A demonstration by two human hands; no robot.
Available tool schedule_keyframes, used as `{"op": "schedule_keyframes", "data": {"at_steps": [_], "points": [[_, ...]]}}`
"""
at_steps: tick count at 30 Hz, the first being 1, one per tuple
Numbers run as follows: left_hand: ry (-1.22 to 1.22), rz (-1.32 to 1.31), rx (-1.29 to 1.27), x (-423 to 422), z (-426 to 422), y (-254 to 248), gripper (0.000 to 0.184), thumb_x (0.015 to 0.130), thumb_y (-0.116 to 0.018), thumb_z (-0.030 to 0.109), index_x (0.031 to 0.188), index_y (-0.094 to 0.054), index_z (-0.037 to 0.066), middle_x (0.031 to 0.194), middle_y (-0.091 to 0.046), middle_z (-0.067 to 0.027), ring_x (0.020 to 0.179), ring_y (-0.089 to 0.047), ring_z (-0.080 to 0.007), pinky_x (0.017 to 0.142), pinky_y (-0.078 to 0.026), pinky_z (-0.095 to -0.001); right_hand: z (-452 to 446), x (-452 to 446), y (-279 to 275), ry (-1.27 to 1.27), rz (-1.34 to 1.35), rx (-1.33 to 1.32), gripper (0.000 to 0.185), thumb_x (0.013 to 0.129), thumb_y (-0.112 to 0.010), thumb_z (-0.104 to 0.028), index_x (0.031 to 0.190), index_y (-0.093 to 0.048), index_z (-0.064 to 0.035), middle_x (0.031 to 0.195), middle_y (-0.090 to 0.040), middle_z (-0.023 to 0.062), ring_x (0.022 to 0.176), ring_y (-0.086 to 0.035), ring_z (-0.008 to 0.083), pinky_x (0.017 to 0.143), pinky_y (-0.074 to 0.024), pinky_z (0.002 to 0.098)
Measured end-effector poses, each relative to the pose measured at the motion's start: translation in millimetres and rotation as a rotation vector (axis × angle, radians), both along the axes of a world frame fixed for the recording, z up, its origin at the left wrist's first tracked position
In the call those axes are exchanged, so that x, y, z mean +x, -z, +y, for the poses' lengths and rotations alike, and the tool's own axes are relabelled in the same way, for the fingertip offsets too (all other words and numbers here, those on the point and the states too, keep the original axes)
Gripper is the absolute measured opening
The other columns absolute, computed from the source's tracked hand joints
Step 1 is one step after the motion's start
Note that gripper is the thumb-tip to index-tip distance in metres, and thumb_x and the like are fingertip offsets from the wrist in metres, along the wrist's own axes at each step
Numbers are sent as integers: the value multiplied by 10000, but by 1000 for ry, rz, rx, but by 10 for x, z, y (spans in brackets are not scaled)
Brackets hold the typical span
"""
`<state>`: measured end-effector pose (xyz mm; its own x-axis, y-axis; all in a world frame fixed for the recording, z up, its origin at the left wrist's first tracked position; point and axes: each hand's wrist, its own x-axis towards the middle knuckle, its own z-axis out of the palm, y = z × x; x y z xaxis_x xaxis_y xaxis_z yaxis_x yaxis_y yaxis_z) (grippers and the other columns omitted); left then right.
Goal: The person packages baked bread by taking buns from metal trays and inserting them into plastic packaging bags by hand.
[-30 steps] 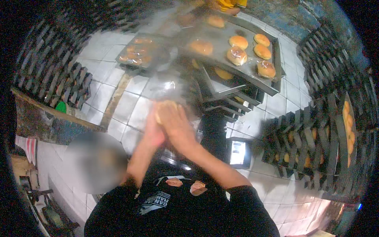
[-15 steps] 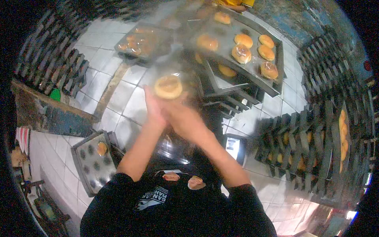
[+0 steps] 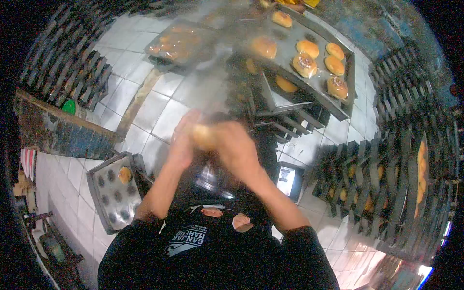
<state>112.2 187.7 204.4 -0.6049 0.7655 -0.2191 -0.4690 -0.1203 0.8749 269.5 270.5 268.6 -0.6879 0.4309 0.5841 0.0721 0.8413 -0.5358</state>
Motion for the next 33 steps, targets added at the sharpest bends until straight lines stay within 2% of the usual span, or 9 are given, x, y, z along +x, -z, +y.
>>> {"op": "schedule_keyframes", "data": {"at_steps": [2, 5, 10, 13, 16, 23, 27, 30, 33], "points": [[389, -276, 175, -126, -7, -148, 580, 1103, -404, 453, 1389, -569, -24, 1268, -675, -111, 1161, -627, -181, 1007, -495, -341, 199, -48, 215, 184, -48, -286, 152, 937, -698, -110, 1022, -684, 15, 905, -663, 151, 866, -685, 264, 772, -540, 352], [73, 280, 112, 36, 164, -109, 441, 1105, -475, 338, 1181, -697, -35, 1110, -721, -88, 993, -654, -125, 893, -528, -302, 373, -119, 273, 217, -80, -393, 218, 1005, -625, -173, 990, -677, 38, 798, -640, 147, 753, -657, 227, 701, -513, 328], [-160, 384, 35, -14, 278, -104, 312, 1071, -556, 236, 908, -675, -2, 794, -660, -13, 734, -583, -93, 690, -477, -259, 281, -183, -35, 163, 64, -200, 296, 989, -670, -227, 837, -669, 27, 672, -579, 69, 616, -545, 164, 591, -433, 311], [-254, 343, -81, -149, 278, -205, 313, 1059, -571, 229, 845, -643, 13, 778, -629, -27, 765, -578, -108, 718, -472, -280, 622, -245, 57, 270, 11, -1016, 389, 1013, -664, -328, 697, -601, -112, 595, -423, -90, 528, -334, 44, 504, -262, 249], [-323, 844, -66, -182, 14, 9, 346, 1062, -562, 250, 807, -621, 23, 823, -626, -30, 840, -558, -103, 771, -460, -307, 451, -7, 176, 155, -34, -1231, 387, 1015, -659, -346, 704, -563, -137, 623, -430, -88, 537, -354, 39, 493, -283, 239], [139, -58, 26, -182, -118, 359, 179, 1006, -641, 214, 891, -660, 78, 911, -655, -6, 890, -571, -111, 817, -418, -276, -64, 244, 539, 199, 106, -1588, 291, 997, -669, -322, 851, -629, -73, 867, -669, 28, 744, -638, 138, 707, -582, 316], [234, -209, 300, -99, 404, -207, 480, 989, -674, 269, 1390, -557, 34, 1341, -634, -124, 1192, -617, -195, 1064, -444, -365, 637, 229, -252, 409, 128, -684, 256, 1002, -665, -243, 1013, -708, 9, 766, -586, -23, 731, -531, 74, 666, -468, 261], [409, 626, -57, 2, 338, -3, 612, 963, -691, 308, 1471, -491, 32, 1444, -561, -167, 1281, -576, -283, 1122, -408, -434, 1372, 195, -533, 471, 63, 166, 418, 974, -695, -230, 1295, -630, 30, 1215, -696, 173, 1015, -694, 244, 857, -545, 332], [415, 1544, -170, 278, -63, 372, 664, 890, -733, 292, 1488, -504, 113, 1600, -368, -212, 1509, -273, -434, 1192, -305, -541, 1104, 271, -565, 545, -162, 89, 590, 951, -712, -242, 1437, -495, 12, 1342, -634, 235, 1237, -635, 355, 1002, -519, 420]]}}
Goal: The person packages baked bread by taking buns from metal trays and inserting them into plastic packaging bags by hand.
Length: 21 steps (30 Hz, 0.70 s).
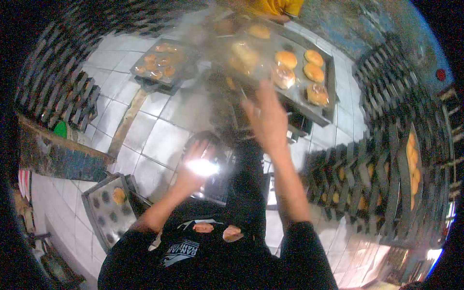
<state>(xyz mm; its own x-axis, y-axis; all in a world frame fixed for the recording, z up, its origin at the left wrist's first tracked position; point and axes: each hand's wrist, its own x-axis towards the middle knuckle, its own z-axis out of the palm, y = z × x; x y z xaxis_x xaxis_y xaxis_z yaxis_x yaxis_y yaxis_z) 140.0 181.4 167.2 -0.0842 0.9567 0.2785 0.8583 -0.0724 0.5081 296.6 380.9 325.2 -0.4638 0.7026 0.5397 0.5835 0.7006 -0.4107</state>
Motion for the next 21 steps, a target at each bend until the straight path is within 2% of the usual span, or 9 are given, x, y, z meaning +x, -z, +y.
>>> {"op": "schedule_keyframes", "data": {"at_steps": [3, 6, 7, 10, 12, 15, 17, 18, 21], "points": [[-20, 42, -11, 84, -343, -218, 367, 899, -706, 172, 1263, -707, 128, 1612, -370, -164, 1497, -294, -425, 1176, -336, -543, -595, 241, 455, -295, -141, -536, 723, 877, -791, -299, 1444, -479, 23, 1396, -591, 240, 1324, -566, 357, 1134, -420, 446], [77, -78, 92, 14, -459, -192, 338, 880, -719, 125, 1218, -736, 134, 1591, -409, -159, 1479, -337, -425, 1187, -341, -515, -934, 569, 1151, -434, -307, -518, 905, 794, -855, -355, 1483, -419, 39, 1575, -391, 236, 1503, -303, 409, 1231, -267, 466], [112, -73, 126, -3, -500, -215, 358, 872, -726, 116, 1230, -733, 138, 1590, -411, -166, 1472, -352, -425, 1186, -348, -507, -1013, 640, 1146, -410, -314, -445, 821, 817, -849, -289, 1467, -452, 20, 1431, -552, 203, 1370, -496, 349, 1161, -373, 432], [223, -266, 153, 43, -651, -363, 551, 836, -756, 73, 1374, -649, 128, 1602, -385, -203, 1466, -380, -423, 1174, -383, -487, -1064, 801, 878, -385, 59, -1181, 338, 902, -766, -98, 1202, -641, -7, 996, -676, 26, 915, -602, 83, 823, -504, 268], [93, -787, -63, 135, -643, -537, 735, 857, -755, 68, 1529, -459, 82, 1629, -351, -191, 1364, -527, -325, 1098, -471, -415, -1006, 834, 471, -485, -120, -1055, 152, 925, -755, -121, 1001, -701, 0, 931, -676, 35, 869, -625, 92, 770, -516, 263], [114, -1214, -329, 142, -607, -626, 508, 970, -679, 162, 1442, -545, 33, 1394, -596, -161, 1078, -681, -168, 901, -556, -313, -893, 866, 428, -603, -40, -1127, 175, 935, -754, -160, 970, -709, 6, 909, -676, 36, 843, -642, 107, 757, -528, 277], [226, -1136, -680, -45, -574, -363, 371, 998, -652, 191, 1319, -649, 5, 1166, -735, -127, 982, -697, -147, 820, -560, -291, -728, 825, 362, -670, -127, -1094, 206, 938, -754, -187, 977, -708, 10, 907, -677, 41, 833, -647, 112, 748, -531, 280], [161, -1183, -605, -44, -573, -324, 259, 1017, -633, 207, 1079, -716, -30, 865, -745, -62, 813, -699, -137, 684, -536, -264, -523, 758, 193, -707, -249, -960, 220, 942, -752, -201, 982, -707, 11, 905, -676, 44, 828, -648, 112, 742, -532, 279], [-138, -1505, -442, -149, -411, -446, 234, 1026, -621, 225, 915, -676, 26, 759, -676, -43, 636, -651, -132, 585, -537, -287, 480, 640, -179, -490, -70, -608, 272, 970, -720, -275, 979, -707, -4, 897, -674, 46, 819, -644, 102, 722, -531, 274]]}}
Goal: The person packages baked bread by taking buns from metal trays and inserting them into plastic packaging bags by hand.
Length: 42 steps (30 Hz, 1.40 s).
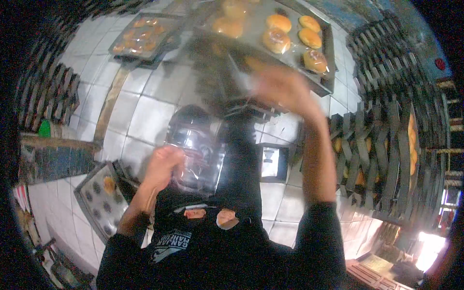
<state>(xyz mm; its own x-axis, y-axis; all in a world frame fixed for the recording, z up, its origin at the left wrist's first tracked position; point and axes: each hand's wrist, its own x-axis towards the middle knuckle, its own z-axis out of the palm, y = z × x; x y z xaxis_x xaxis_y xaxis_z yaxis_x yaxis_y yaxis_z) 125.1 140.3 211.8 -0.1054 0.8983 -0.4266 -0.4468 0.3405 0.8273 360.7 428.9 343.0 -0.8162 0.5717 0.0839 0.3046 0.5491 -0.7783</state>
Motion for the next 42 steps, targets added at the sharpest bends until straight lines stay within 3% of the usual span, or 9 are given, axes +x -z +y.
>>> {"op": "schedule_keyframes", "data": {"at_steps": [4, 7, 9, 19, 24, 27, 30, 38, 42], "points": [[-368, -109, 28, -79, 414, 210, 218, 1031, -624, 248, 951, -657, 47, 728, -657, -34, 614, -639, -126, 597, -549, -279, 1672, -445, -350, 443, 137, 11, 431, 1035, -595, -448, 835, -642, -69, 707, -577, 8, 724, -562, 84, 692, -494, 280], [-269, -132, 40, -68, 475, 518, 239, 1037, -621, 261, 991, -649, 28, 806, -701, -64, 648, -670, -138, 622, -565, -282, 3273, -334, 261, 582, -180, 131, 528, 999, -596, -556, 849, -688, -59, 757, -628, 29, 776, -591, 106, 721, -494, 302], [-321, -132, 24, -38, 479, 468, 249, 1041, -612, 258, 1002, -652, 16, 824, -715, -88, 666, -686, -155, 624, -568, -292, 3239, -612, 324, 585, -698, 434, 648, 933, -652, -549, 1108, -718, 72, 1001, -741, 186, 948, -694, 294, 842, -533, 432], [-431, -191, 44, -89, 630, 237, 304, 1071, -537, 280, 1223, -599, 24, 1130, -719, -168, 1005, -725, -258, 785, -584, -367, 2096, -839, -74, 498, -108, 302, 675, 884, -801, -390, 1348, -547, 31, 1123, -702, 118, 1041, -663, 176, 833, -531, 318], [-608, -530, 84, -473, 947, 210, 275, 1028, -621, 251, 1189, -612, 28, 1174, -699, -148, 1113, -686, -269, 897, -561, -411, 218, -769, -247, 188, 521, -403, 615, 907, -774, -370, 1365, -546, -28, 1189, -696, 119, 1130, -673, 217, 956, -552, 372], [-516, -733, 94, -739, 1304, 925, 341, 972, -713, 259, 1194, -598, 27, 1148, -674, -134, 1082, -682, -274, 911, -572, -415, -952, -732, 244, 95, 287, 136, 518, 810, -836, -123, 1254, -586, -30, 1235, -654, 156, 1135, -662, 291, 949, -547, 387], [-468, -587, 195, -335, 1312, 314, 402, 938, -748, 290, 1203, -577, 41, 1143, -668, -132, 1067, -685, -276, 899, -579, -426, -1189, -621, 865, -42, 341, 569, 538, 693, -818, 73, 1174, -595, -15, 1179, -625, 190, 1141, -630, 368, 954, -549, 429], [-293, -514, 101, 99, 885, -399, 431, 1019, -529, 426, 1233, -659, 75, 1190, -716, -112, 1062, -693, -232, 947, -545, -400, -1445, -680, 669, 169, 290, 605, 489, 732, -819, -24, 1179, -622, -25, 1236, -645, 169, 1171, -625, 367, 1094, -418, 526], [-52, -808, 428, -472, 763, 333, 384, 1056, -487, 350, 1252, -633, 54, 1224, -704, -97, 1144, -670, -235, 1030, -514, -404, -1877, -1021, 995, 32, 194, 344, 528, 815, -715, 11, 1327, -589, -21, 1392, -594, 180, 1307, -557, 355, 1153, -351, 557]]}}
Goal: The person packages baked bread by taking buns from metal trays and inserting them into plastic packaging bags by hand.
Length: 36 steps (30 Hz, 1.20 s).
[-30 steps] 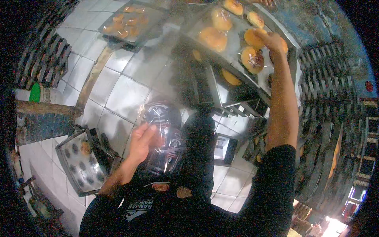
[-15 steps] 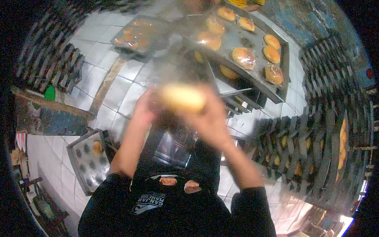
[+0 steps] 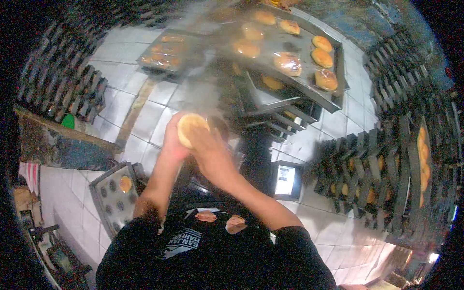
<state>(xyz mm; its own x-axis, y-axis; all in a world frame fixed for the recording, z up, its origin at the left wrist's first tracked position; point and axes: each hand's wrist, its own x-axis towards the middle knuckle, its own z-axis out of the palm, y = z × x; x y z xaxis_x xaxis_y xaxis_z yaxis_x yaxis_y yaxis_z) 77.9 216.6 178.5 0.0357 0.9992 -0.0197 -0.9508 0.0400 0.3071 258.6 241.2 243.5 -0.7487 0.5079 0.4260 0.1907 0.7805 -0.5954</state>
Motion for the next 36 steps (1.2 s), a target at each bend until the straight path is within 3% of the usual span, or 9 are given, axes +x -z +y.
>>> {"op": "schedule_keyframes", "data": {"at_steps": [3, 12, 20, 21, 25, 31, 34, 35, 36], "points": [[-465, 208, -454, 616, -147, -537, 479, 1076, -411, 393, 1358, -578, 44, 1330, -648, -141, 1239, -609, -264, 1101, -453, -431, 152, -46, 15, 42, -18, 176, 451, 899, -615, 26, 1346, -571, -4, 1435, -568, 181, 1379, -506, 350, 1177, -329, 567], [-470, 289, -230, 959, -147, -592, 513, 1055, -570, 336, 1478, -475, 61, 1450, -556, -49, 1330, -528, -179, 1138, -392, -373, 415, -64, -240, 54, 1, 254, 595, 802, -683, 15, 1384, -572, -50, 1367, -609, 190, 1347, -524, 379, 1176, -338, 576], [-544, 95, -203, 711, 328, -467, 392, 979, -639, 392, 1254, -586, 118, 1217, -660, -65, 1176, -618, -221, 1036, -476, -414, 542, -164, -383, -19, -231, 166, 480, 894, -605, -31, 1371, -558, -57, 1330, -611, 209, 1285, -554, 390, 1193, -303, 583], [-550, 128, -273, 682, 315, -520, 484, 1005, -567, 485, 1297, -576, 99, 1226, -654, -99, 1207, -605, -265, 1061, -480, -454, 523, -153, -443, -3, -136, 209, 348, 909, -620, -36, 1257, -621, -48, 1270, -644, 185, 1210, -604, 375, 1118, -413, 527], [-442, -162, -291, 290, 304, -393, 754, 1025, -379, 666, 1383, -513, 16, 1301, -598, -202, 1261, -559, -418, 1115, -450, -585, 277, 2, -518, -149, 74, -243, 112, 909, -668, -51, 1017, -681, -26, 1016, -700, 124, 979, -686, 310, 859, -547, 384], [-433, 212, -89, -93, 478, 241, 724, 1044, -339, 649, 1361, -540, 30, 1253, -641, -193, 1201, -615, -365, 1021, -528, -542, 29, 228, -644, -662, -126, -845, 146, 952, -693, -123, 883, -609, -26, 893, -658, 68, 819, -635, 185, 738, -507, 351], [-379, -27, -264, -51, 30, -368, 678, 1035, -369, 653, 1320, -571, 72, 1238, -663, -146, 1146, -644, -313, 943, -560, -488, 5, 372, -696, -663, -46, -1028, 152, 931, -738, -115, 927, -618, -21, 885, -654, 68, 798, -637, 162, 756, -523, 316], [-314, -85, -237, 71, -106, -447, 665, 1034, -378, 651, 1312, -577, 80, 1237, -664, -142, 1139, -647, -307, 938, -560, -481, 89, 285, -558, -89, -98, -837, 250, 860, -801, -92, 1024, -626, -18, 955, -663, 111, 853, -658, 208, 791, -544, 336], [-246, -140, -213, 203, -229, -511, 652, 1033, -387, 649, 1304, -583, 89, 1235, -666, -139, 1132, -649, -301, 933, -561, -475, 180, 195, -381, 174, 102, -70, 358, 813, -826, -74, 1105, -626, -29, 1060, -659, 147, 924, -669, 273, 826, -558, 372]]}}
